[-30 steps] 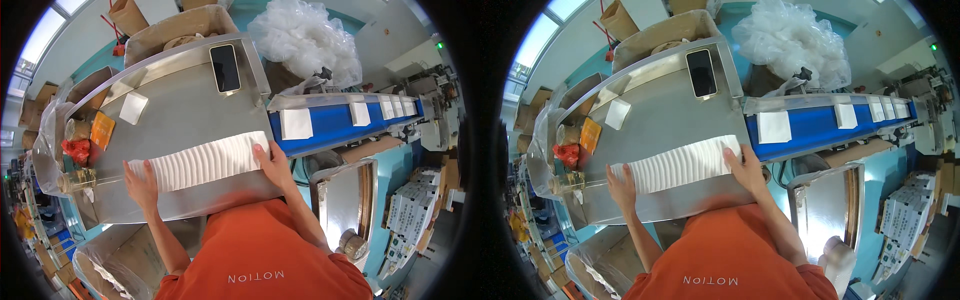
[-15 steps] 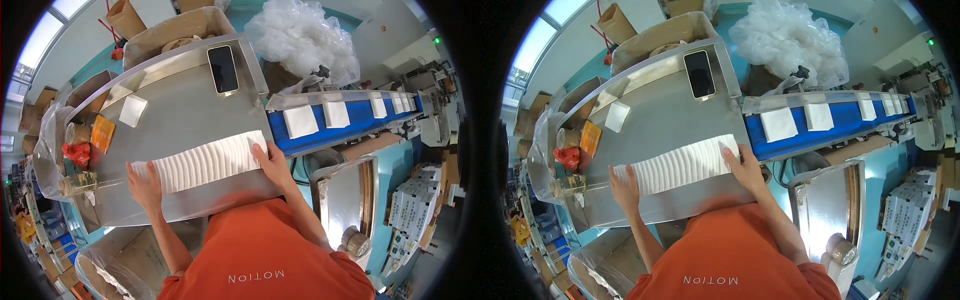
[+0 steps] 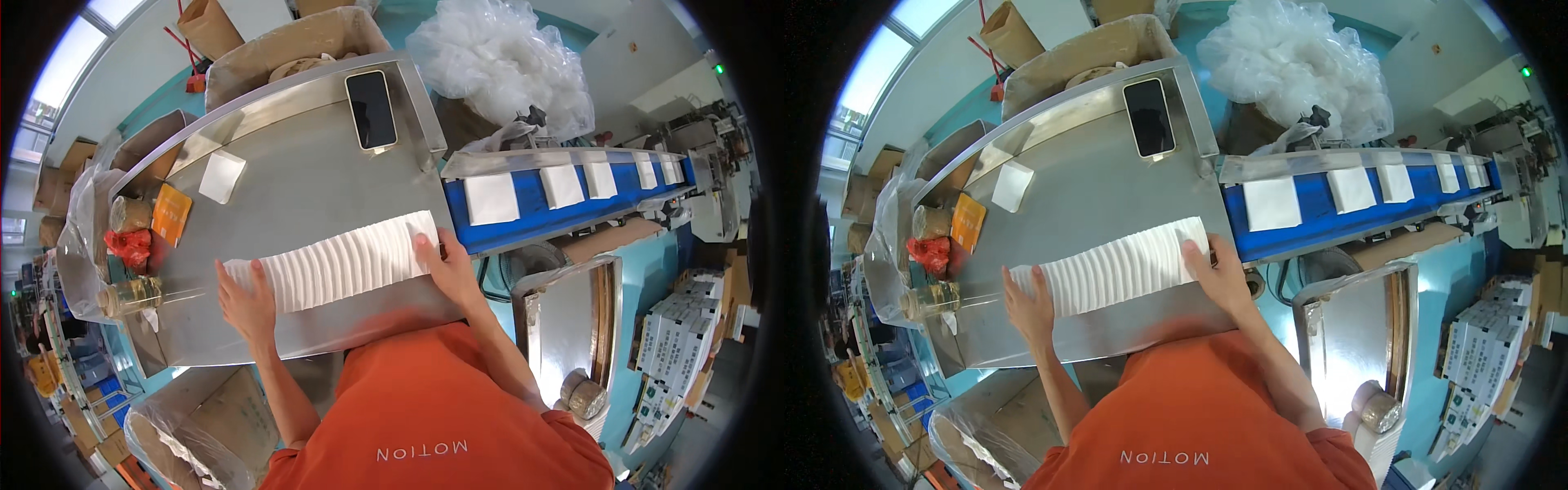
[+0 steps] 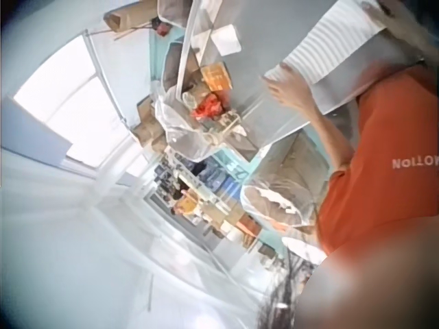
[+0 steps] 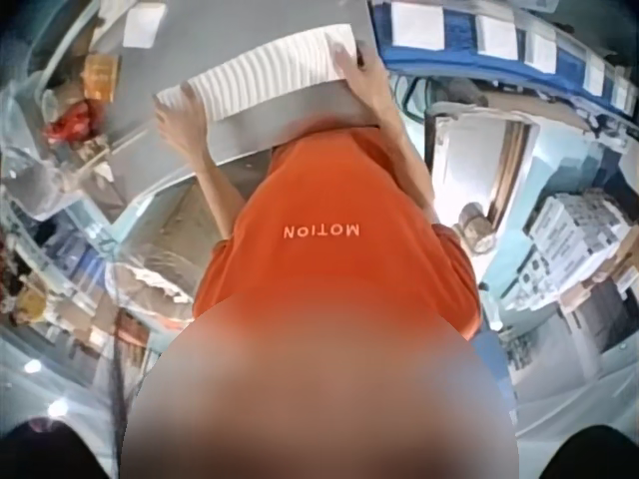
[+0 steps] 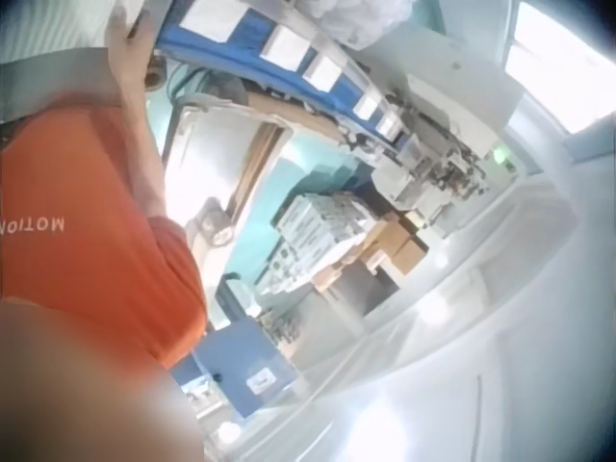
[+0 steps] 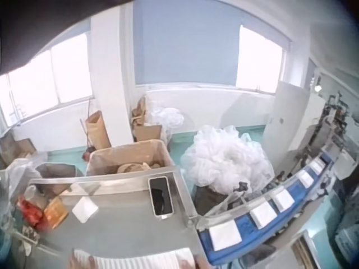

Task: Arranging, inspecting, and placing small paper sheets on a production line conveyor belt.

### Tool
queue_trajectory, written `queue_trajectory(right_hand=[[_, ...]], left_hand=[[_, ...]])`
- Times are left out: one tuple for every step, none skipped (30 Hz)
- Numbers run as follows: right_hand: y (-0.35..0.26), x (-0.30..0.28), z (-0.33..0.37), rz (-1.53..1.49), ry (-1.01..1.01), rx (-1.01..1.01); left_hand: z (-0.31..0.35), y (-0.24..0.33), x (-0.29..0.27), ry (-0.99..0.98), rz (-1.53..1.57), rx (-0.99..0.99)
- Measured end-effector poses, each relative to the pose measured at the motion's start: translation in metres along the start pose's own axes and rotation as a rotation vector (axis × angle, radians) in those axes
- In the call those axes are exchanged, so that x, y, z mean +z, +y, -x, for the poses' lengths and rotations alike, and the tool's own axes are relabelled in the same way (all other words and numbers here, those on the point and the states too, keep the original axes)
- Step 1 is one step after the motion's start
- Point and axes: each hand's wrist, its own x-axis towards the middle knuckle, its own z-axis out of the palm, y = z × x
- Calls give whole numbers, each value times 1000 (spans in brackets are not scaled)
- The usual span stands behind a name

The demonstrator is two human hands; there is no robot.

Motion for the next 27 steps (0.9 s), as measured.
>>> queue_trajectory(right_hand=[[4, 0, -5, -133, -58, 190], [8, -4, -4, -396, -50, 329], [9, -9, 0, -658, -42, 468], [24, -17, 1, -607, -104, 468], [37, -22, 3, -605, -109, 468], [48, -26, 4, -519, -116, 363], [47, -27, 5, -433, -119, 260], [39, -26, 4, -603, 33, 288], [42, -25, -5, -734, 107, 258], [46, -23, -11, -869, 187, 227], [34, -22, -14, -721, 163, 257], [21, -18, -12, -460, 119, 193], [10, -9, -8, -196, 72, 135], [11, -1, -7, -60, 29, 29], [16, 5, -6, -53, 15, -13], [21, 9, -7, -45, -7, -62], [23, 8, -6, -229, -50, 107], [27, 4, -6, -228, -44, 106], [29, -3, -5, -505, -117, 289], [29, -8, -4, -780, -191, 474], [28, -15, 0, -761, -215, 549], [25, -19, 3, -759, -215, 548], [23, -22, 5, -702, -252, 552], [22, -24, 6, -644, -289, 556], [23, -25, 5, -645, -285, 557], [27, -25, 3, -651, -280, 551], [31, -26, 1, -657, -275, 546]], left_hand=[[0, 1, -1, 3, -1, -5], [0, 3, -3, -11, -9, -26], [0, 5, -4, -24, -18, -49], [1, 6, -4, -21, -19, -56], [0, 9, -3, -24, 0, -42], [0, 10, -3, -27, 19, -27], [0, 10, -3, -28, 19, -27], [0, 9, -3, -40, 26, -18], [0, 9, -3, -52, 33, -8], [0, 6, -4, -56, 32, 1], [1, 4, -2, -54, 77, 47], [1, 4, -1, -53, 121, 94], [3, 4, -3, -60, 120, 104], [4, 9, -5, -70, 106, 81], [5, 12, -6, -80, 91, 58], [5, 12, -6, -81, 94, 63], [5, 11, -6, -86, 98, 57], [4, 11, -5, -90, 102, 52], [4, 10, -5, -89, 103, 50], [5, 9, -5, -86, 93, 52], [5, 8, -4, -82, 83, 53], [5, 9, -4, -81, 84, 52], [5, 9, -5, -78, 86, 60], [5, 10, -6, -75, 87, 67], [6, 10, -7, -77, 87, 70], [6, 10, -8, -81, 82, 65], [7, 10, -9, -86, 76, 60]])
